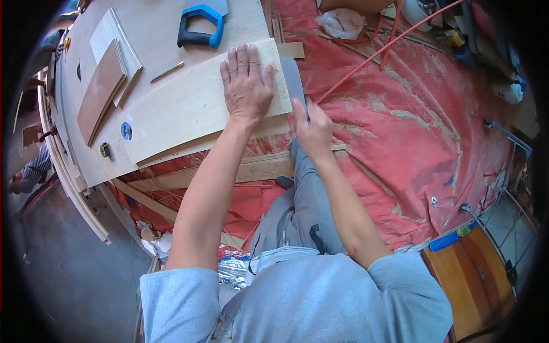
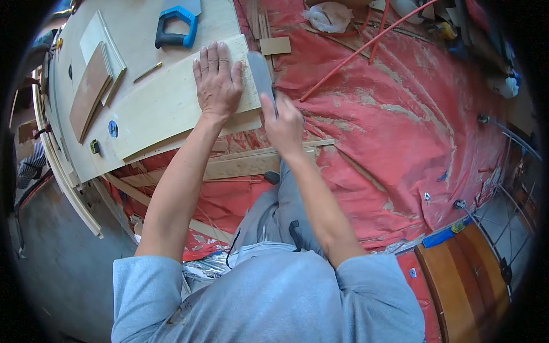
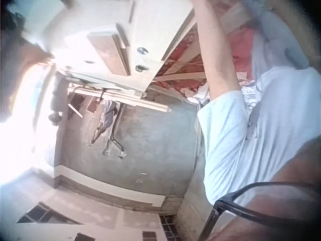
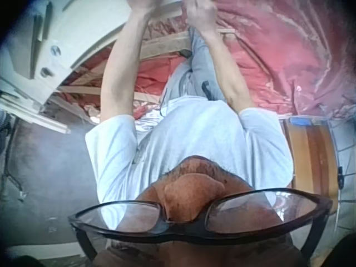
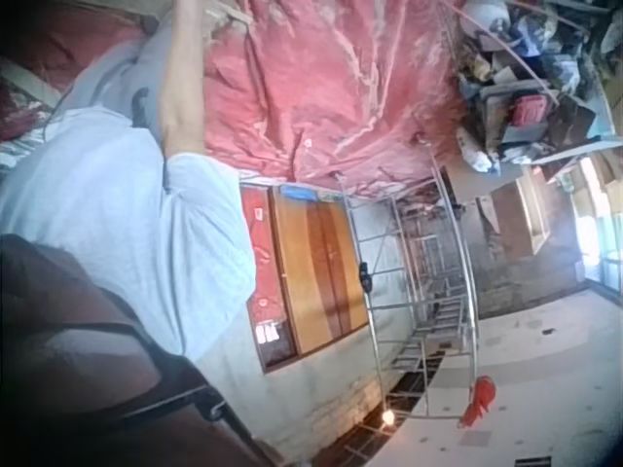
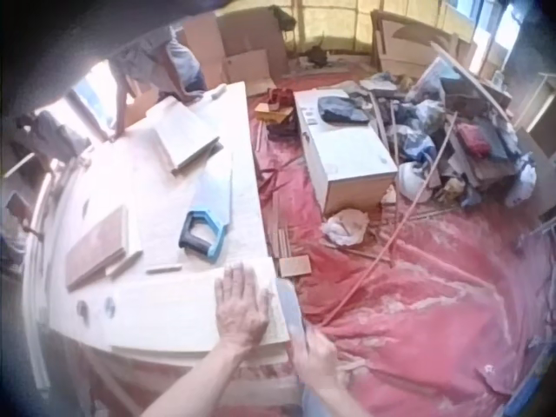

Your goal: The person saws a piece of lumber with a hand saw, then uses a square tool to mark lines and align pieces on a workbench.

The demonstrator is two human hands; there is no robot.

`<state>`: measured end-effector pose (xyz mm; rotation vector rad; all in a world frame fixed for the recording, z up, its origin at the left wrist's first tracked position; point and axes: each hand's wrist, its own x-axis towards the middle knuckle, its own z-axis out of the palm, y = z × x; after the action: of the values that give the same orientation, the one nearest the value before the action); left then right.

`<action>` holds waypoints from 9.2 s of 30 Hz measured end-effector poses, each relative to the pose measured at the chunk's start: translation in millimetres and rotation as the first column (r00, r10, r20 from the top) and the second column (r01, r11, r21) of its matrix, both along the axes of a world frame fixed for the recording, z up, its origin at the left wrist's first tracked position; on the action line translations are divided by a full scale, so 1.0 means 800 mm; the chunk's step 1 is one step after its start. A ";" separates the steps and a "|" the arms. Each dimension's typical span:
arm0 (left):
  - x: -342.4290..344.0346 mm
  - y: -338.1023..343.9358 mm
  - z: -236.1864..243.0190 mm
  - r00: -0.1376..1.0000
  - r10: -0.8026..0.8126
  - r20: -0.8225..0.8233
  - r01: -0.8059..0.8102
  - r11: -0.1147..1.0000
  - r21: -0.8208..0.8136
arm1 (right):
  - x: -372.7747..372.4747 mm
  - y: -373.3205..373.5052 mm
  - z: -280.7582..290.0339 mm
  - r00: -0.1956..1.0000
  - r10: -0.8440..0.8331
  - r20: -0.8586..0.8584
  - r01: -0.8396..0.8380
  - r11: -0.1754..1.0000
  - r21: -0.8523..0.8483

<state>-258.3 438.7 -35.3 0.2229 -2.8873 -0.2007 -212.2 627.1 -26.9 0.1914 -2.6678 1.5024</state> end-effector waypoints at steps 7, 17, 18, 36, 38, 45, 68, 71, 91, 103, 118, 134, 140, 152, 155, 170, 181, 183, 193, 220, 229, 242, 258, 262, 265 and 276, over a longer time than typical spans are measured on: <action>0.002 -0.011 -0.003 1.000 -0.022 0.020 0.022 1.000 0.017 | 0.052 0.087 -0.006 0.830 -0.106 0.547 0.196 0.975 -0.109; 0.060 0.034 0.040 0.919 -0.281 0.277 0.285 0.958 0.026 | 0.064 0.195 -0.026 0.750 -0.202 0.630 0.333 0.938 -0.096; 0.057 0.040 0.032 0.917 -0.289 0.276 0.296 0.955 0.015 | 0.067 0.197 -0.028 0.751 -0.204 0.628 0.344 0.933 -0.107; 0.009 0.022 0.211 0.799 -0.600 0.044 0.580 0.787 0.209 | 0.097 0.204 0.032 0.793 -0.207 0.574 0.332 0.935 -0.122; -0.017 0.039 0.232 0.749 -0.626 0.217 0.526 0.760 0.382 | 0.100 0.209 0.016 0.815 -0.184 0.549 0.324 0.930 -0.170; -0.099 -0.035 0.228 0.764 -0.482 0.429 0.476 0.870 0.130 | 0.083 0.197 0.027 0.804 -0.145 0.577 0.317 0.925 -0.210; -0.079 -0.045 0.063 0.865 -0.491 0.104 0.482 0.870 0.104 | -0.140 0.040 -0.007 0.823 0.081 0.562 0.130 0.937 -0.325; -0.065 -0.033 0.047 0.867 -0.485 -0.116 0.493 0.869 0.053 | -0.153 0.043 -0.038 0.713 0.212 0.668 0.157 0.881 -0.447; 0.023 0.046 0.001 0.994 0.080 0.070 -0.083 0.996 0.036 | -0.173 -0.006 -0.018 0.899 0.019 0.438 0.055 0.986 -0.157; 0.015 0.059 -0.003 0.993 0.113 0.038 -0.113 0.994 0.000 | -0.093 0.012 -0.013 0.929 -0.009 0.369 0.037 0.997 -0.070; 0.016 0.058 0.003 0.989 0.116 0.091 -0.116 0.993 -0.002 | -0.092 0.046 -0.022 0.922 0.049 0.383 0.027 0.981 -0.191; 0.023 0.058 0.009 0.991 0.111 0.076 -0.111 0.994 -0.007 | -0.040 0.030 0.006 0.985 0.063 0.161 -0.049 0.995 -0.091; 0.018 0.060 0.007 0.997 0.079 0.011 -0.079 0.996 0.039 | 0.057 0.098 -0.006 0.889 -0.019 0.458 0.121 0.974 -0.194; 0.029 0.042 0.022 0.685 -0.717 -0.129 0.729 0.671 0.136 | -0.074 0.099 0.040 0.952 -0.127 0.279 0.158 0.983 -0.093; 0.032 0.043 -0.003 0.657 -0.720 -0.225 0.754 0.636 0.167 | -0.039 0.116 0.030 0.956 -0.076 0.283 0.118 0.984 -0.134; 0.096 -0.015 -0.002 0.989 0.146 -0.017 -0.146 0.989 0.010 | -0.008 0.098 0.055 0.810 0.548 -0.207 -0.417 0.787 0.454; 0.095 -0.016 -0.002 0.986 0.164 0.003 -0.164 0.985 0.045 | -0.192 0.022 0.033 0.999 0.026 0.024 -0.027 0.999 0.029; 0.095 -0.016 0.001 0.985 0.173 0.005 -0.173 0.984 0.051 | -0.163 0.019 0.029 0.998 0.016 0.068 -0.020 0.998 0.063; 0.089 -0.010 0.000 0.985 0.166 -0.048 -0.162 0.984 0.075 | -0.155 -0.056 0.037 0.999 -0.039 -0.026 0.045 0.932 0.359; 0.090 -0.014 0.007 0.989 0.143 0.020 -0.144 0.986 0.082 | -0.111 -0.008 0.017 0.982 -0.044 0.181 0.035 0.998 0.051; 0.089 -0.016 0.000 0.983 0.158 0.098 -0.167 0.982 0.090 | 0.096 0.108 0.056 0.908 -0.014 0.419 -0.084 0.973 0.216; 0.089 -0.019 0.005 0.992 0.080 0.092 -0.082 0.996 0.017 | -0.022 0.139 0.008 0.762 -0.043 0.646 0.128 0.988 -0.085; 0.037 0.054 0.001 0.933 0.249 0.260 -0.264 0.964 0.024 | -0.093 0.011 -0.013 0.848 0.019 0.529 0.160 0.944 -0.289; 0.030 0.051 0.005 0.961 0.206 0.185 -0.206 0.978 -0.017 | 0.001 0.055 0.011 0.870 0.003 0.493 0.118 0.970 -0.213; 0.034 0.050 0.003 0.961 0.204 0.185 -0.201 0.979 -0.032 | -0.007 0.051 -0.009 0.856 0.030 0.517 0.135 0.951 -0.279; 0.032 0.061 0.003 0.974 0.163 0.155 -0.178 0.980 0.092 | -0.088 0.028 0.006 0.900 0.024 0.436 0.042 0.989 -0.140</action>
<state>-232.7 487.9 -33.1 0.5239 -2.9847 -0.3180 -282.2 649.8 -22.5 -0.1943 -2.8503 1.9275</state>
